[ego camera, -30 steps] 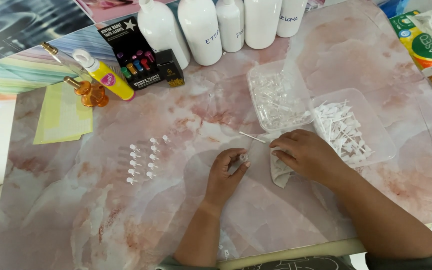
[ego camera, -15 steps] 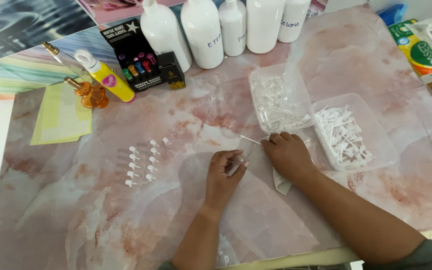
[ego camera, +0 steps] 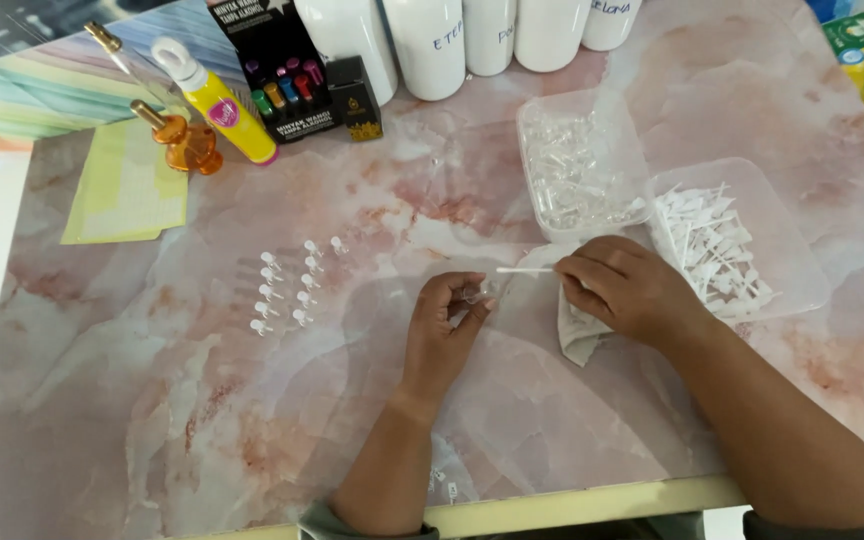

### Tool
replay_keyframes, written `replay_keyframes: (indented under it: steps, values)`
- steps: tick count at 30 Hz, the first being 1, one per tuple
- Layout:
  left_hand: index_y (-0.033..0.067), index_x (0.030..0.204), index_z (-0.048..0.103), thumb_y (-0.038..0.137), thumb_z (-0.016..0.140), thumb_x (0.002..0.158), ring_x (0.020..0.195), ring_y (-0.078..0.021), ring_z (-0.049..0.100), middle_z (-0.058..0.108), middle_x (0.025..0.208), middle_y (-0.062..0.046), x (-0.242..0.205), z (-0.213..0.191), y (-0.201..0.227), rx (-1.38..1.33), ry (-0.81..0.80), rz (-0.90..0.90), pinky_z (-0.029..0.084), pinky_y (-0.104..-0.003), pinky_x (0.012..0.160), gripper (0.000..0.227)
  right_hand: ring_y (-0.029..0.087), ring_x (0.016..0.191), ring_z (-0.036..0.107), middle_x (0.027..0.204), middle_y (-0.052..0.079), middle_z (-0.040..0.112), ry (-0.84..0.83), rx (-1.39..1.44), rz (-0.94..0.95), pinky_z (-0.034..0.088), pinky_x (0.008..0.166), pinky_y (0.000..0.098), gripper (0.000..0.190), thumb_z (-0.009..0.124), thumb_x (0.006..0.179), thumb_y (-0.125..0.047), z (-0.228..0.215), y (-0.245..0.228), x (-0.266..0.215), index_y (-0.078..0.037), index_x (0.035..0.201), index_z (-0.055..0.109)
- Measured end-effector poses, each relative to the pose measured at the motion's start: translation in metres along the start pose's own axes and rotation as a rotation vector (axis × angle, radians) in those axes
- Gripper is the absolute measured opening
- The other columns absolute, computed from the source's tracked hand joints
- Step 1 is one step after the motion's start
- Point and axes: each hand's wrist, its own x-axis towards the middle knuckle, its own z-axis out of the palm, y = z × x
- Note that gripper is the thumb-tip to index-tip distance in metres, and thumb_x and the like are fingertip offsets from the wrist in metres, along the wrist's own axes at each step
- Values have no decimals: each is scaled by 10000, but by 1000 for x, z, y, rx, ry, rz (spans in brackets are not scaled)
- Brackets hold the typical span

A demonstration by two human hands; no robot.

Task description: Manually assembling perfume sprayers by inserting thin plastic tubes into sprayer heads.

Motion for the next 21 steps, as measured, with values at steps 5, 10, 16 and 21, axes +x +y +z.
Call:
replay_keyframes:
  steps: [5,10,16,21]
  values:
    - [53,1169,702,135,769,927,1005,-237,682,626,1062,-129,1,-1,4,27,12,5,596,-378,930,264,215,808,682,874,64,630,-18,29,-58,630,805,353,102,729,940,-67,-4,-9,10,-17,1026,713]
    - [55,1168,707,115,755,931,1024,-257,689,615,1072,-135,1,0,3,35,-28,41,597,-400,945,249,190,782,671,829,68,612,-51,-84,-176,631,815,317,91,743,921,-63,-6,-16,16,-5,971,693]
    - [62,1174,714,100,748,934,1025,-236,688,614,1081,-129,1,0,2,47,-20,62,604,-392,940,245,224,787,668,860,74,604,-69,14,-73,636,804,350,71,703,945,-62,-18,-21,17,-7,990,699]
    - [57,1181,710,97,745,934,1011,-221,678,600,1060,-122,1,-2,2,46,-28,99,601,-395,945,253,216,813,669,862,75,593,-94,-105,-125,630,841,338,113,722,943,-101,-14,-18,11,-7,1000,695]
